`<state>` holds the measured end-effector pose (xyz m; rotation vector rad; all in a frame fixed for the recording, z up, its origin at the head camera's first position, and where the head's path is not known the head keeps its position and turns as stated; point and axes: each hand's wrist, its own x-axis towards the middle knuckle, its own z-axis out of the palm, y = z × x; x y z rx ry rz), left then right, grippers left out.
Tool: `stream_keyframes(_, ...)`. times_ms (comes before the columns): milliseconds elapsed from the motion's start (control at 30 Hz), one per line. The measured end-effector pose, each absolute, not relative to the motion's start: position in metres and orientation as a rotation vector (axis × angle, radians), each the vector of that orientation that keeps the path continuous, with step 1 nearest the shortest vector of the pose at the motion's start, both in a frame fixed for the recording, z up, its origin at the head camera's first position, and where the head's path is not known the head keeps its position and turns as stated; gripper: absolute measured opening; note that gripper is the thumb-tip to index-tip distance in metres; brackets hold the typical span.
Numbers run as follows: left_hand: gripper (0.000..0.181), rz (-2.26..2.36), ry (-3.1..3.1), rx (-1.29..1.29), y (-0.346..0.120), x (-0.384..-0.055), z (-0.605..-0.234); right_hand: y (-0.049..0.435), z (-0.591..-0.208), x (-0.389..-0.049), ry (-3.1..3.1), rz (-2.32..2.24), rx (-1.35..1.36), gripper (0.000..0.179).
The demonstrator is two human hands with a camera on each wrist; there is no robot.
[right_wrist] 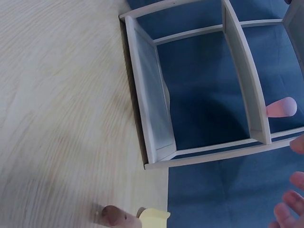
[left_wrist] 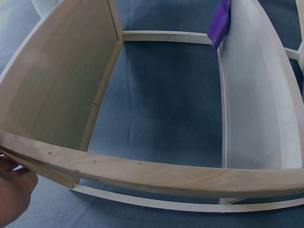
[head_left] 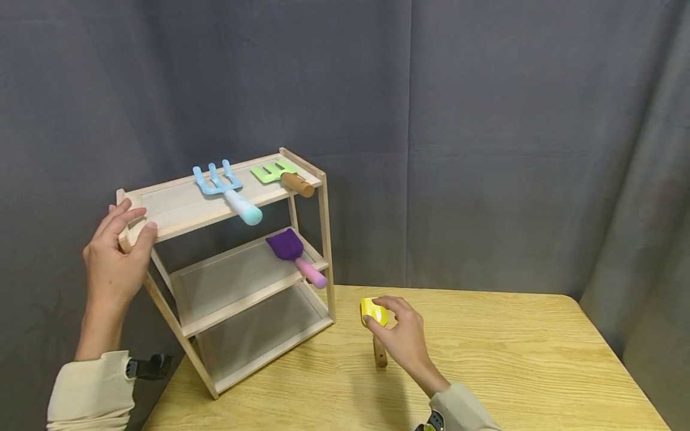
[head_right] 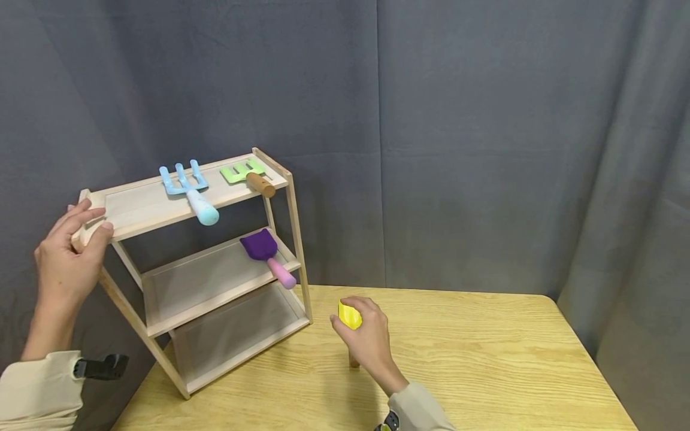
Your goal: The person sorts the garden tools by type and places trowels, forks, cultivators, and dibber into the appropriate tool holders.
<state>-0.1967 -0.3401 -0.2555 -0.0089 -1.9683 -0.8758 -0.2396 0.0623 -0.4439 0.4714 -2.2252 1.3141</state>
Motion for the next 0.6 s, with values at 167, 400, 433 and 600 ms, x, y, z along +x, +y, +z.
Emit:
stream_keyframes(167,0.032,-0.885,-1.953,-0.02,-0.34,-0.198,-0.257,0.066,-0.451,-0.24,-2.239,1.293,0.449,0.029)
stream_keyframes(400,0.032,-0.896,-1.936,-0.032,-0.341,-0.199,-0.257,0.069,-0.463,-0.24,-2.275,1.356,0.364,0.024)
stream_keyframes(433,0.032,-0.897,-1.935,-0.034,-0.341,-0.199,-0.258,0.07,-0.465,-0.239,-2.273,1.365,0.352,0.024)
stream_keyframes(600,0.032,-0.897,-1.932,-0.038,-0.34,-0.199,-0.258,0.073,-0.473,-0.238,-2.273,1.399,0.288,0.026)
